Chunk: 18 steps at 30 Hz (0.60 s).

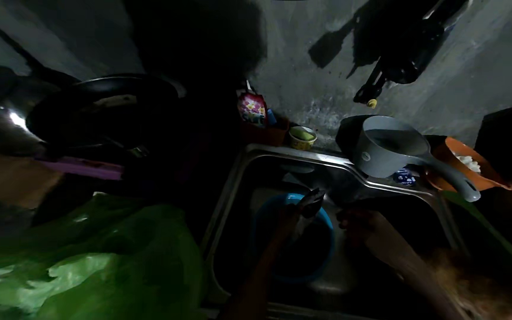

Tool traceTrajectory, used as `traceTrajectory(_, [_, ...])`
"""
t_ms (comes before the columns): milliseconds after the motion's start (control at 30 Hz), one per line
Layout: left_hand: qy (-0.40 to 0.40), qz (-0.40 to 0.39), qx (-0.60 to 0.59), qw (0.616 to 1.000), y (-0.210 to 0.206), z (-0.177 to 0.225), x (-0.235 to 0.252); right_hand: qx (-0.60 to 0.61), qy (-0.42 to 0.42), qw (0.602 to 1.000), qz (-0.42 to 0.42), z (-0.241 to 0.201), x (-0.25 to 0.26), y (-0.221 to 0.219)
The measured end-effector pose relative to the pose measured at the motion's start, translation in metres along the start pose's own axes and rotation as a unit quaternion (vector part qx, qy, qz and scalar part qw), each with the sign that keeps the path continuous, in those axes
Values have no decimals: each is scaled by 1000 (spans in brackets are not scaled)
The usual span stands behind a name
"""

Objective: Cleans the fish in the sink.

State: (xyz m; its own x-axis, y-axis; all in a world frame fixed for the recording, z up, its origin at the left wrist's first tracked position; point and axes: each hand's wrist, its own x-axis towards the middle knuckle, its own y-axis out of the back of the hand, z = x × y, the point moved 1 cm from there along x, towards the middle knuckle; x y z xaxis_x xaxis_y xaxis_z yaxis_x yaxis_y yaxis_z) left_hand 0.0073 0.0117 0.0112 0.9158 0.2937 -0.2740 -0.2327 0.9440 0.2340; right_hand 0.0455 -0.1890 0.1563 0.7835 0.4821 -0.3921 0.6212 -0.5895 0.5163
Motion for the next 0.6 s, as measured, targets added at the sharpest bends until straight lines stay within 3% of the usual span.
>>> traceTrajectory(67, [51, 6, 4, 999, 2, 16, -6, 31, 12, 999, 26, 2, 2, -9])
traceTrajectory(233, [25, 15, 4, 1000, 0, 10, -6, 72, 32, 996, 40, 8, 10, -35])
traceTrajectory(367, [37, 1, 29, 999, 1, 11, -6, 14, 58, 995, 79, 4, 16, -58])
traceTrajectory(600, [48, -17, 40, 998, 4, 12, -5, 38, -13, 987, 153, 19, 41, -76])
